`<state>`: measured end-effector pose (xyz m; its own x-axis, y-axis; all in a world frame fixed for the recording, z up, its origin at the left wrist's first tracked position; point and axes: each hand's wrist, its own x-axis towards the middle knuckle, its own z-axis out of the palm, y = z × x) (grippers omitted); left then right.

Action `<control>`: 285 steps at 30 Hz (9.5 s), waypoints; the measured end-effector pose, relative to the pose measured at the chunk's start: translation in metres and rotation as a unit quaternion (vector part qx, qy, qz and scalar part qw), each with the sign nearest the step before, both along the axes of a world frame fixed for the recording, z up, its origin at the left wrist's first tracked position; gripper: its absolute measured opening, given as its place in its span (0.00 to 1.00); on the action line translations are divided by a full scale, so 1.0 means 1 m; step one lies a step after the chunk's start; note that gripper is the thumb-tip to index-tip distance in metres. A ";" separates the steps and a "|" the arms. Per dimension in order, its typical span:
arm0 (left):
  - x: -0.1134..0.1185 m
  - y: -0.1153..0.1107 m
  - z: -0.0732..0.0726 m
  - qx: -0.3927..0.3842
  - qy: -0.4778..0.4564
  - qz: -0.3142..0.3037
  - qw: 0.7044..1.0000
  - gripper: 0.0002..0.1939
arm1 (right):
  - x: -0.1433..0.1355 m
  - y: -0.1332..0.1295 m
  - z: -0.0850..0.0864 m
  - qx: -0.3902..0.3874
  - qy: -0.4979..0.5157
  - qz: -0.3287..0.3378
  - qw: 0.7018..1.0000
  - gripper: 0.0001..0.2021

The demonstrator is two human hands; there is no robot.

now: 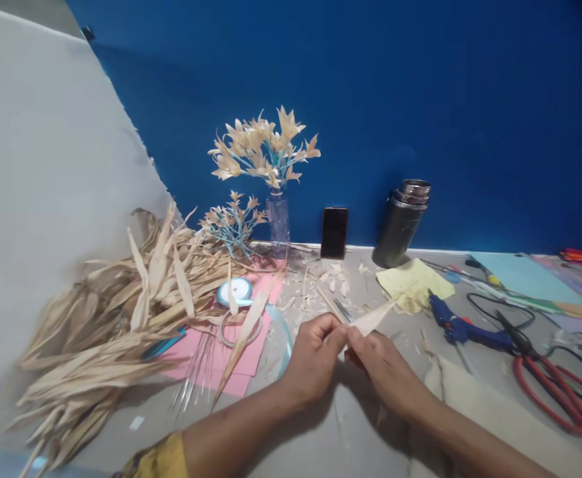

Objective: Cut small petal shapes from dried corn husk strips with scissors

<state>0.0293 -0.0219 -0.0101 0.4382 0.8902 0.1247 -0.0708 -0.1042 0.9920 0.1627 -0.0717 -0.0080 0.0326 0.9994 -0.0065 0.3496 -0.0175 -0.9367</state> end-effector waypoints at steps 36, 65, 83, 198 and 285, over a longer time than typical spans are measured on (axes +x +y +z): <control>0.001 -0.008 0.011 0.012 -0.013 -0.119 0.993 0.18 | 0.010 -0.003 0.007 -0.065 0.065 -0.001 0.996 0.34; 0.001 0.005 0.009 -0.071 -0.018 -0.089 0.993 0.17 | 0.026 0.000 0.003 -0.029 0.005 -0.029 0.999 0.33; -0.012 0.025 0.009 -0.074 -0.056 -0.051 0.994 0.17 | 0.092 0.018 0.017 -0.033 0.402 -0.046 0.914 0.27; 0.007 -0.003 -0.001 -0.177 -0.032 -0.040 0.983 0.23 | 0.020 -0.002 -0.009 -0.053 0.037 0.126 0.990 0.15; 0.001 0.014 0.003 -0.161 -0.141 0.036 0.976 0.21 | 0.026 -0.004 0.003 0.081 -0.170 0.139 0.972 0.07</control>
<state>0.0303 -0.0076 -0.0073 0.3620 0.9303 -0.0596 -0.3503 0.1950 0.9161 0.1891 -0.0757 -0.0055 -0.2669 0.9567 0.1159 0.6094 0.2607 -0.7488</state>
